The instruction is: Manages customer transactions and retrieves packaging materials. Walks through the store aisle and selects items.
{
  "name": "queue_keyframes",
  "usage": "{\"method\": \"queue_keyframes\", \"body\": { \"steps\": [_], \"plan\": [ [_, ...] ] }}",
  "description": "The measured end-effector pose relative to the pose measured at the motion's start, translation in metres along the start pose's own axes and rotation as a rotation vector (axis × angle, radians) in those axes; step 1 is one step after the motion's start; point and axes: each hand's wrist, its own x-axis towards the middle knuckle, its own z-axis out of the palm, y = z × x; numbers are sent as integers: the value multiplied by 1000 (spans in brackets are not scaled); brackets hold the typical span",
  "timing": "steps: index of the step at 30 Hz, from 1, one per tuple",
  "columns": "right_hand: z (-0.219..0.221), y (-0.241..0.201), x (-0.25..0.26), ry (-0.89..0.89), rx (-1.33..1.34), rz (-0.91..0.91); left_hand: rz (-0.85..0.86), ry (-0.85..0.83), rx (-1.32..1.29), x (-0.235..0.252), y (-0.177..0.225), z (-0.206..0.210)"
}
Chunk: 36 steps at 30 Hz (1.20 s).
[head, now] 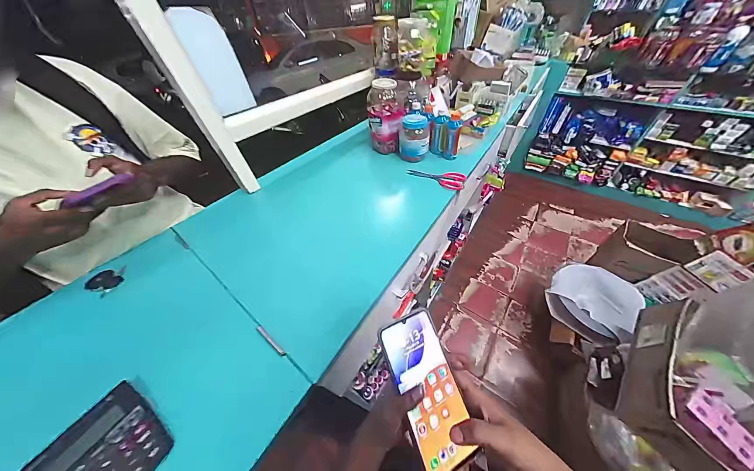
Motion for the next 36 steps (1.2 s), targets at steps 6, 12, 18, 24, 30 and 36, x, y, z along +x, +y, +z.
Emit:
{"method": "queue_keyframes", "body": {
  "steps": [6,12,18,24,30,36],
  "plan": [
    [-111,-36,-9,66,43,-81,27,-83,-129,146,-48,31],
    [-260,-88,15,163,13,-172,107,-349,-137,324,-68,68],
    [-411,-193,39,531,-270,-198,-119,-259,3,526,-75,152],
    [-576,-262,30,999,-594,-156,-174,-412,413,721,-83,273],
    [-770,-345,50,1123,-565,-92,-250,-518,650,929,-150,339],
    [-1021,-487,66,1104,-818,72,205,-430,1064,1160,-153,381]
  ]
}}
